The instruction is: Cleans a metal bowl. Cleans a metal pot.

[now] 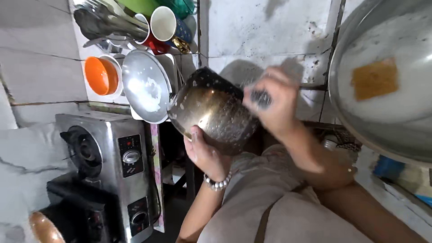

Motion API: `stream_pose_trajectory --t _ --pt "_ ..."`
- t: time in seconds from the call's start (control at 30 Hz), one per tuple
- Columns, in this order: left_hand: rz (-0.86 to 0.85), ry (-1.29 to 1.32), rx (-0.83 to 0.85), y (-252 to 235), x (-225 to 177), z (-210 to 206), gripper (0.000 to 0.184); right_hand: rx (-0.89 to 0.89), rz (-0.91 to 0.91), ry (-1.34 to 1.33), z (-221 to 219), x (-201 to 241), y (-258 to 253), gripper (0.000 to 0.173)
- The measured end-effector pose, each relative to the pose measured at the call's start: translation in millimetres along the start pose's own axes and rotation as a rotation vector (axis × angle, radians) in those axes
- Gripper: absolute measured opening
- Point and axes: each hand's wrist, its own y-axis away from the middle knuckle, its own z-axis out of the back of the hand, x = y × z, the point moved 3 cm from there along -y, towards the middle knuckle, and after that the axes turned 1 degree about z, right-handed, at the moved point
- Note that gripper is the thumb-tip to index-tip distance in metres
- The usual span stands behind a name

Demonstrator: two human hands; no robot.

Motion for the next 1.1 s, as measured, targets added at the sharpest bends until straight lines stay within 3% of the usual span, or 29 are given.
stream_pose_trajectory --t 0.13,0.27,0.4,0.53,0.67,0.8,0.97,1.1 --pt "-0.017 0.014 0.054 3.0 3.3 1.3 0.028 0.03 0.13 -0.288 -16.7 24.6 25.8 0.011" --pt "-0.028 -0.026 0.004 5.1 2.6 -0.4 0.027 -0.045 0.038 -0.147 -4.0 -1.5 4.9 0.011" --pt "-0.041 0.015 0.055 4.0 6.3 0.9 0.027 -0.005 0.108 -0.275 -15.0 20.5 34.7 0.013" --pt "-0.031 0.029 0.029 10.0 6.9 -3.4 0.026 -0.055 0.042 -0.187 -3.0 0.5 10.5 0.012" --pt "-0.019 0.017 0.013 11.4 7.1 -3.6 0.028 -0.013 0.094 -0.278 -17.1 24.2 36.5 0.01" --pt "-0.031 -0.026 -0.014 15.3 7.5 -3.1 0.029 -0.054 0.03 -0.208 -3.4 1.0 13.7 0.012" --pt "-0.025 0.007 0.007 16.5 9.8 0.2 0.028 0.011 0.06 -0.299 -15.3 26.9 40.3 0.011" --pt "-0.038 0.002 -0.014 19.5 9.9 -2.5 0.028 -0.089 0.038 -0.155 -1.0 -3.0 12.7 0.012"
